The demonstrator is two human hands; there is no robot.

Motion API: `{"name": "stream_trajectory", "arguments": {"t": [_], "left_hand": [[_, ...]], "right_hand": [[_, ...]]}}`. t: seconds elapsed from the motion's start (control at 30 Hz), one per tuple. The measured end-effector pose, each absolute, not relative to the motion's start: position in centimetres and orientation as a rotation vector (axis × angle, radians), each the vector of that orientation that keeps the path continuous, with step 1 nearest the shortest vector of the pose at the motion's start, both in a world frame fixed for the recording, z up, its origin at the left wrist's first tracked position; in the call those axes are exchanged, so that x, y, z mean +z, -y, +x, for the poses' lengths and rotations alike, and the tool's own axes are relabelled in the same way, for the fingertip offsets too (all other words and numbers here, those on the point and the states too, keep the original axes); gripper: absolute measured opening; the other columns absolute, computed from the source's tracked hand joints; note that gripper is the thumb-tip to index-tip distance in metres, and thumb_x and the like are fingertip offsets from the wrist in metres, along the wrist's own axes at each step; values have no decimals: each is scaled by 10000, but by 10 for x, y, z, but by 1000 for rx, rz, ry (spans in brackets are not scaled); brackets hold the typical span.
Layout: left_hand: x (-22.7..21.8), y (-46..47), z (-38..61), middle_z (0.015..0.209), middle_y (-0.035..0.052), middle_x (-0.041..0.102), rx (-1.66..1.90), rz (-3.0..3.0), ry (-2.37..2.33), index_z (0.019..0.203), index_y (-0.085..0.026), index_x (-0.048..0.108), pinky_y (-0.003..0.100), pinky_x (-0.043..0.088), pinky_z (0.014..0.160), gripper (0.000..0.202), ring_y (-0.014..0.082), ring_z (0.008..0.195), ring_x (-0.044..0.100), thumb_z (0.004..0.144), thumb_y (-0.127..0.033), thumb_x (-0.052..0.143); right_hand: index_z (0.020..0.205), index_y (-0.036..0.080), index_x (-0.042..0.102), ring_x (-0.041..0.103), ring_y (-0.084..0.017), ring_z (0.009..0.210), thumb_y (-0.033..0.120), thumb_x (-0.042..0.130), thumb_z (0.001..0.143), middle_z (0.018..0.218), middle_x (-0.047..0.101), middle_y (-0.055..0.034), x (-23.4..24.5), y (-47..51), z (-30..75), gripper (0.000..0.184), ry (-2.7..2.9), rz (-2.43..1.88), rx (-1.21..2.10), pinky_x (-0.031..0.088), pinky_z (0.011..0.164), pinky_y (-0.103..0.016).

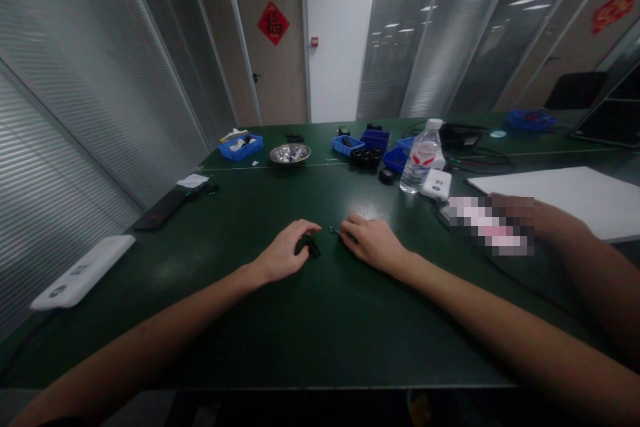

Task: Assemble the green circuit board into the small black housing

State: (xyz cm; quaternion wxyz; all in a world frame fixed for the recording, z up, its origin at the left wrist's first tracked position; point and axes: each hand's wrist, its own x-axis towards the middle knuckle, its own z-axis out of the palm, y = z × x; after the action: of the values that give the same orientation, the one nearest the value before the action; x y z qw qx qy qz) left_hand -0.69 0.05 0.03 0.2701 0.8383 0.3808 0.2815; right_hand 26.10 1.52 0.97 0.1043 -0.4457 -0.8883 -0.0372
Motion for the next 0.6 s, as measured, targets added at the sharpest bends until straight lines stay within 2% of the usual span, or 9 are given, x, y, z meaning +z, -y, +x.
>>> {"name": "stream_trajectory", "arguments": {"t": [0.17, 0.37, 0.6], "left_hand": [[-3, -2, -8, 1359, 69, 591, 721, 2309, -1084, 1377, -260, 552, 472, 427, 1123, 460, 262, 1263, 539, 928, -162, 580], [-6, -3, -8, 1369, 49, 591, 692, 2326, -1139, 1382, -295, 545, 450, 441, 1111, 461, 258, 1262, 544, 935, -193, 586], [-3, -2, -8, 1369, 45, 591, 668, 2355, -1130, 1387, -302, 536, 439, 462, 1076, 461, 253, 1243, 549, 940, -198, 581]], "right_hand": [[1024, 207, 632, 564, -146, 688, 375, 406, 1054, 1013, 626, -69, 11, -14, 257, 283, 2587, -1435, -132, 268, 575, -282], [1048, 231, 628, 590, -153, 722, 397, 343, 1071, 1042, 624, -56, 10, -14, 250, 331, 2630, -1458, -185, 289, 596, -277], [1057, 225, 636, 592, -152, 729, 391, 364, 1071, 1059, 624, -62, 9, -17, 249, 319, 2633, -1434, -184, 298, 598, -278]]}}
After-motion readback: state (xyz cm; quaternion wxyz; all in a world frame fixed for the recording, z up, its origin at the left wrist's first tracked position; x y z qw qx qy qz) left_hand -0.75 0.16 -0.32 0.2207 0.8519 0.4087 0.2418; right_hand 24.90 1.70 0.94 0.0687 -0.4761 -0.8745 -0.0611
